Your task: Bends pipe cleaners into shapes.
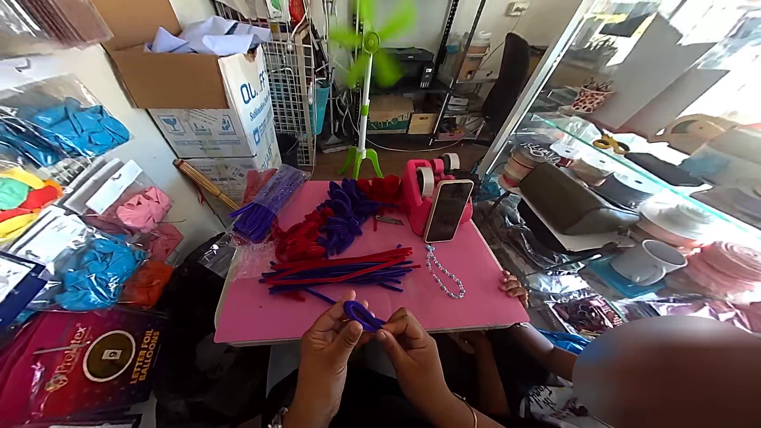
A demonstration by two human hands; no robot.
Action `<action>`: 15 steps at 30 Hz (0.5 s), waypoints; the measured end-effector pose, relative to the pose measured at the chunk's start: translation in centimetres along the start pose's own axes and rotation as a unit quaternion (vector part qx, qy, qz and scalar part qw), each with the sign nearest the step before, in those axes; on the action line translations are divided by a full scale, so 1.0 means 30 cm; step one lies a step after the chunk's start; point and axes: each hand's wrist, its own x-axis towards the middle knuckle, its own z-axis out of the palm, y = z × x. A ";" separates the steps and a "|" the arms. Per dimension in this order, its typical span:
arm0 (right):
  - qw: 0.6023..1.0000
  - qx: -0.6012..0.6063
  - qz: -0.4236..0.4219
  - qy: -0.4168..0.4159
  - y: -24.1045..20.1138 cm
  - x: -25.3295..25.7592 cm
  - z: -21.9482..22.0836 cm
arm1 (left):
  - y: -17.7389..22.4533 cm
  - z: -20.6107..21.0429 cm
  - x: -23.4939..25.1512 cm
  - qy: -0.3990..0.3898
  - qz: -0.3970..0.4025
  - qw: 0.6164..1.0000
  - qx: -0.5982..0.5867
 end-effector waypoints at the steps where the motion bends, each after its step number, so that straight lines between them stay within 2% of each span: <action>1: 1.000 0.002 0.003 -0.002 0.003 -0.001 0.003 | 0.000 -0.003 0.000 -0.002 0.009 1.000 0.011; 15: 0.998 0.022 0.047 -0.030 0.005 -0.014 0.017 | 0.002 -0.011 -0.003 0.014 0.027 0.999 0.024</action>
